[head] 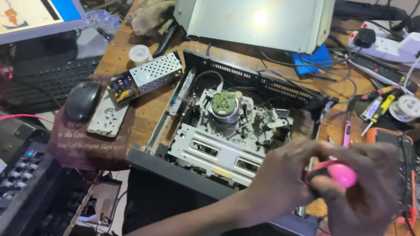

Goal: The person uses a pink screwdriver to tighten screws on the internal components of a disassembled electronic device, likely a VCR or DVD player. They manipulate the device's casing and internal parts while working at a cluttered desk.

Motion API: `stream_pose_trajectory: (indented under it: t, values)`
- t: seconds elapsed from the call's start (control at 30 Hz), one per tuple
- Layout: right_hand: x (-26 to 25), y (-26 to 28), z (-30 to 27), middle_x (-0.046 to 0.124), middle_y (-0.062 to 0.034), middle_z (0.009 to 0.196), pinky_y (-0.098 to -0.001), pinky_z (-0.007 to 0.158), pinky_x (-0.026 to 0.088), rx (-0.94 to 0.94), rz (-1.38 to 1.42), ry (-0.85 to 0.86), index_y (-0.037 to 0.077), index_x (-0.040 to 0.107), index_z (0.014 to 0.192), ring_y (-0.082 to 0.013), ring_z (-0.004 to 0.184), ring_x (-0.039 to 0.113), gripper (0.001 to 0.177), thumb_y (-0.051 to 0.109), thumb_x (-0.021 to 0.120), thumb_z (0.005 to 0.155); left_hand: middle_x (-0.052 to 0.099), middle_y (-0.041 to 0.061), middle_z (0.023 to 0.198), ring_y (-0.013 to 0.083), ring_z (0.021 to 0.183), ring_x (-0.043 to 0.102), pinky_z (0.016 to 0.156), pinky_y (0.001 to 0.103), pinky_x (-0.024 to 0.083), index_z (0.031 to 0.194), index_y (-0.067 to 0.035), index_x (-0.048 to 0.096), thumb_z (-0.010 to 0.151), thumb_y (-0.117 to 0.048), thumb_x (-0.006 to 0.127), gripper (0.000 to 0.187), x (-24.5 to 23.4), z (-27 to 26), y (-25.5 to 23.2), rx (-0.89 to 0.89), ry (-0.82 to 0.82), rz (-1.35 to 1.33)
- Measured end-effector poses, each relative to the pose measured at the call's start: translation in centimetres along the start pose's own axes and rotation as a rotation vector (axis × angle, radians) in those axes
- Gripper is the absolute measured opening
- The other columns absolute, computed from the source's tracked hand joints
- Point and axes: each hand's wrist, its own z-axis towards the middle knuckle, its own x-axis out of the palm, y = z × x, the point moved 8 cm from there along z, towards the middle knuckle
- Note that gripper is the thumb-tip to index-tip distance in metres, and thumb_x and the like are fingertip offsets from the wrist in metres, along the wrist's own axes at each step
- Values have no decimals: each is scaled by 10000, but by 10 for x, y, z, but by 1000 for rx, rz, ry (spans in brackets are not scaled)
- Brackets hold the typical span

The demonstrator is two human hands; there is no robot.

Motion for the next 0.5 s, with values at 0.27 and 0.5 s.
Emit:
stream_pose_trajectory:
  t: [0.27,0.5]
  values:
    - [-5,-19,-2,686,-314,1351,-535,1139,658,134,346,-166,-64,603,1239,-478,1258,773,319,173,452,1086,656,221,1402,351,1260,641,1092,443,492,1535,-20,497,1015,-256,490,571,-5,-1,-24,7,392,-303]
    - [-3,10,2,476,-164,1193,-304,735,379,-43,-16,-88,69,692,1133,-246,1029,506,357,317,826,913,530,50,767,252,655,517,602,421,365,843,-147,407,787,-403,799,472,-20,11,4,-6,-21,-16]
